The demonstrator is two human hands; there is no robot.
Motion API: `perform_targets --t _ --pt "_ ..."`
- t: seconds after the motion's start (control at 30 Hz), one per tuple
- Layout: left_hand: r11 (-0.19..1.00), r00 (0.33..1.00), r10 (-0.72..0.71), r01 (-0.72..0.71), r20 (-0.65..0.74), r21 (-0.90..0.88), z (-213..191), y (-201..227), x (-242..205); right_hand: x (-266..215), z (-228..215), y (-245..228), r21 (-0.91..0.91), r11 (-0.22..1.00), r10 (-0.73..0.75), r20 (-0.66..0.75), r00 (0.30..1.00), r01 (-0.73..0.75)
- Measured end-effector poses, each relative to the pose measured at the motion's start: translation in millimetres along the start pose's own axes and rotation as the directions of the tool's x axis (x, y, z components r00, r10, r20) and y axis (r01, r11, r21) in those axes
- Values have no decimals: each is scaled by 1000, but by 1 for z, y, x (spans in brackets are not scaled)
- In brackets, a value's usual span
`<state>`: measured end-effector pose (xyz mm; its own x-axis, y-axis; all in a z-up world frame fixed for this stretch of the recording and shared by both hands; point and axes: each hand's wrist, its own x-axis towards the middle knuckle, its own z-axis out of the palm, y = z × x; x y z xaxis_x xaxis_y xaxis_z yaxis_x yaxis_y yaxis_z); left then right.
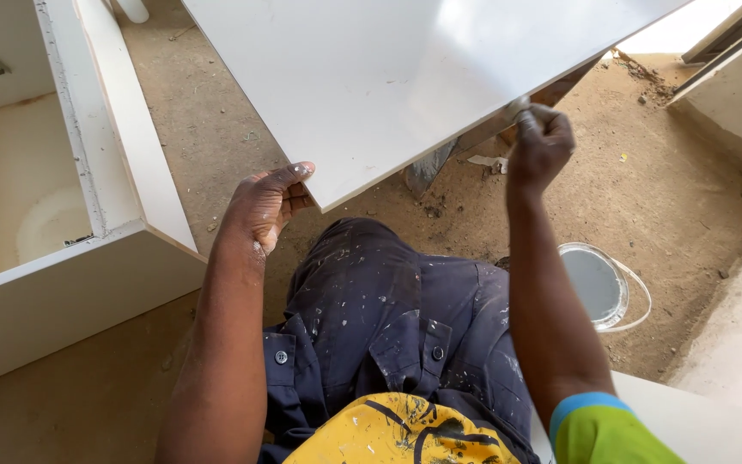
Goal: Applying white filler or putty to the edges and surfaces of furniture panels to smooth them out before finishing.
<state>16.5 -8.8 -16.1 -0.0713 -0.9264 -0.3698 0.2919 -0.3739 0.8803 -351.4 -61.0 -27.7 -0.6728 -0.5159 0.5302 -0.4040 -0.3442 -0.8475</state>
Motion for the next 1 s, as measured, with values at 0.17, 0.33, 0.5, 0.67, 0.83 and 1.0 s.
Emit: perform_targets --t 0.17,0.33,0.5,0.67,0.83,1.0 --pt "1000 1000 -1 1 4 2 -2 -1 1 15 -15 28 261 954 110 151 982 -147" --pt "1000 1000 2 -2 -2 -1 -3 -3 -2 -44 -5 -16 295 936 100 296 950 -191" --pt "999 1000 21 -21 -1 -28 2 1 -4 -136 12 -63 343 935 -39 359 932 -93" --pt "999 1000 24 -23 13 -33 0 -2 3 -213 22 -145 314 933 -322 520 791 173" --pt "1000 999 18 -18 40 21 0 8 -8 -183 10 -111 275 942 -319 553 769 193" --pt "1000 999 -5 5 35 -11 0 5 -6 -99 -16 -104 163 950 212 291 933 -267"
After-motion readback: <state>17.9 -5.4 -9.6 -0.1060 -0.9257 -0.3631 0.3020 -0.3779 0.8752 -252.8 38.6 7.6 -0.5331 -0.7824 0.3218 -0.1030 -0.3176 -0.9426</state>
